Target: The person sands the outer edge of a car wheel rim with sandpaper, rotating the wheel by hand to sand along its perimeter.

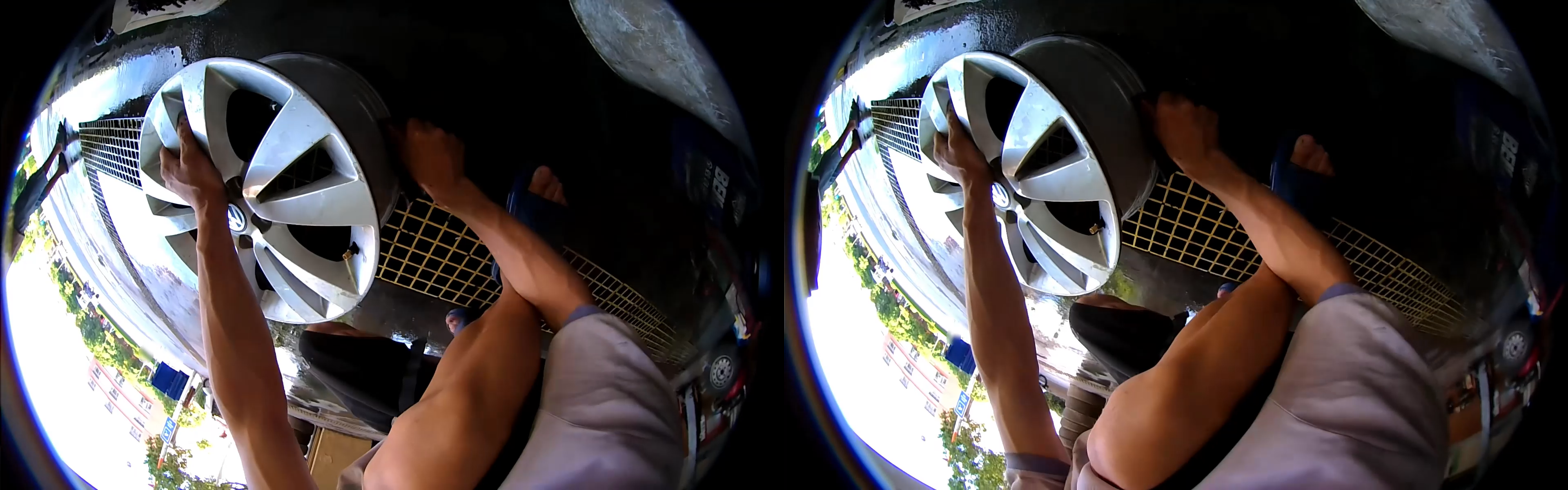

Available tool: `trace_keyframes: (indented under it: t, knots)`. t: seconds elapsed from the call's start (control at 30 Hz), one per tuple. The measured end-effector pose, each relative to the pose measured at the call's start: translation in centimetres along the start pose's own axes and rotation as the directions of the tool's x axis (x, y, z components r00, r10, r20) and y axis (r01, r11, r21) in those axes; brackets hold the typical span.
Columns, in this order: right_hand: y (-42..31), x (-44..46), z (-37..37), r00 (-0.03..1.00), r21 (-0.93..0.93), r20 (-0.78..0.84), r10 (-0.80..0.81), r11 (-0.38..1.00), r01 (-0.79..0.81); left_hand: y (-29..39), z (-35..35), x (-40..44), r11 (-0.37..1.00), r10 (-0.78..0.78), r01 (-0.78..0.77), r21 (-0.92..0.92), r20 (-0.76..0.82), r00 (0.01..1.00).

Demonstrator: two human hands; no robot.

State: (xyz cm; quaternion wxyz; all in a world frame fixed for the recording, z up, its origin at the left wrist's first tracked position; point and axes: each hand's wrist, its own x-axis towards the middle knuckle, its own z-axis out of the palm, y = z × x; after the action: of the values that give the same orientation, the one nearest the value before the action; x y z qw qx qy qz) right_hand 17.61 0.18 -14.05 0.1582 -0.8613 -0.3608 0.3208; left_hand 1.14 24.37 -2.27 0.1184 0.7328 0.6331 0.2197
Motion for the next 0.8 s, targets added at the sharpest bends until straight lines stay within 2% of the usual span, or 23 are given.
trace_keyframes:
  t: [0.07,0.2,0.27,0.3,0.37,0.43,0.47,0.57,0.63,0.67,0.73,0.8]
  knots:
    - [-0.5,1.2,-1.4,0.999,0.009,0.042,0.025,1.0,-0.026,0.4,0.1,-0.1,0.999,-0.011,0.011,-0.041,-0.012,1.0]
    - [-2.7,9.2,-1.9,0.966,0.081,-0.173,-0.195,0.974,0.211,-0.9,0.3,0.2,0.999,-0.033,0.033,-0.004,-0.023,0.999]
    - [-2.0,8.0,-1.3,0.968,0.036,-0.124,-0.217,0.974,0.223,-1.4,0.4,0.7,0.997,-0.015,0.019,0.078,-0.048,0.999]
    - [-1.3,8.4,-1.7,0.963,-0.029,-0.099,-0.251,0.968,0.25,0.6,-0.1,-0.2,0.998,-0.057,0.058,-0.027,0.011,0.998]
    - [0.5,2.9,-2.1,0.998,-0.038,-0.02,-0.057,0.998,0.057,0.3,0.1,0.1,1.0,-0.03,0.03,-0.007,-0.021,0.999]
    - [4.0,-2.5,1.1,0.984,-0.107,-0.113,-0.136,0.987,0.124,0.0,0.2,0.1,0.999,-0.022,0.023,0.024,-0.036,0.999]
    - [3.9,-2.3,0.9,0.984,-0.111,-0.111,-0.14,0.986,0.128,0.6,0.1,-0.2,0.999,-0.029,0.029,0.017,-0.034,0.999]
    - [2.7,0.2,-1.5,0.975,-0.04,-0.171,-0.141,0.99,0.136,0.8,-0.1,-0.1,0.999,-0.045,0.045,-0.001,-0.023,0.999]
    - [0.1,1.3,-1.9,0.947,0.069,-0.261,-0.188,0.975,0.212,0.6,-0.4,-0.4,0.999,-0.054,0.054,0.002,0.005,0.999]
    - [-0.4,0.9,-1.0,0.949,0.07,-0.258,-0.181,0.976,0.206,0.7,-0.6,-0.6,0.998,-0.058,0.058,0.011,0.004,0.998]
    - [-0.5,0.8,0.1,0.976,0.018,-0.219,-0.009,1.0,0.013,0.9,-0.2,-0.3,0.998,-0.067,0.067,0.006,-0.012,0.998]
    - [-0.1,1.2,0.5,0.97,0.051,-0.238,-0.04,0.997,0.054,0.0,0.3,0.3,0.999,-0.026,0.026,0.021,-0.007,1.0]
